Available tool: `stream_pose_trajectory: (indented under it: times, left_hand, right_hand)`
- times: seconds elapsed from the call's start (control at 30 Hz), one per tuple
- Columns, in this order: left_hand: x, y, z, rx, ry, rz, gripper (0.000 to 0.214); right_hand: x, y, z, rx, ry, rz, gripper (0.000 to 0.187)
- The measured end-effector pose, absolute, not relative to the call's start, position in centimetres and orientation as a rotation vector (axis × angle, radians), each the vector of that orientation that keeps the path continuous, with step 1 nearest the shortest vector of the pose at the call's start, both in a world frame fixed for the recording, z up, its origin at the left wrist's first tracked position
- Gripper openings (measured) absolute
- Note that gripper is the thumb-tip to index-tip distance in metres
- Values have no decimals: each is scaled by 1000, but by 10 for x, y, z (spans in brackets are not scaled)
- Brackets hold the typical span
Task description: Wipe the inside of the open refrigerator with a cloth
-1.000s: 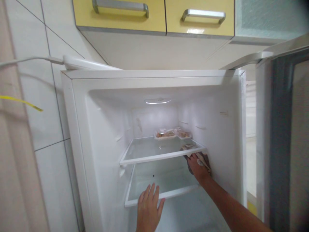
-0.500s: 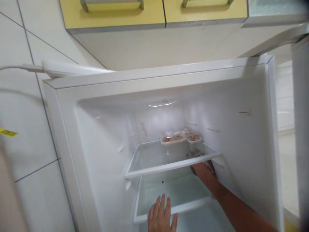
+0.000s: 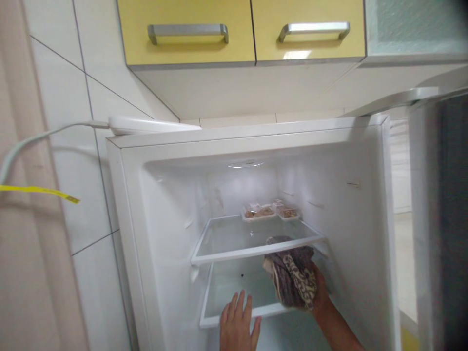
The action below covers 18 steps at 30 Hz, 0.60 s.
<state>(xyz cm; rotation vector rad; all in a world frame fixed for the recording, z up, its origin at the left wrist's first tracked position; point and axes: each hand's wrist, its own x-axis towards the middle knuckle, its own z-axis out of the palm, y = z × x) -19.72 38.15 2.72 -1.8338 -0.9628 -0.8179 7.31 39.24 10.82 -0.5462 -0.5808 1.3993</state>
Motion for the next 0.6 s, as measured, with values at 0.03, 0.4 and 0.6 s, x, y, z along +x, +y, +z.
stream_pose_trajectory:
  times: [0.03,0.4,0.6]
  left_hand:
    - [-197,379,28,-1841,-984,-829,43]
    - [-137,373,98,-2458,-1903,-2187,42]
    - [-59,384,158,-2446,-2138,-2865,50]
  right_hand:
    - [73,390,107,-542,-574,1432,41]
    - [67,380,116,-438,-390,1443,36]
    - [50,369,109,-381,-421,1536,36]
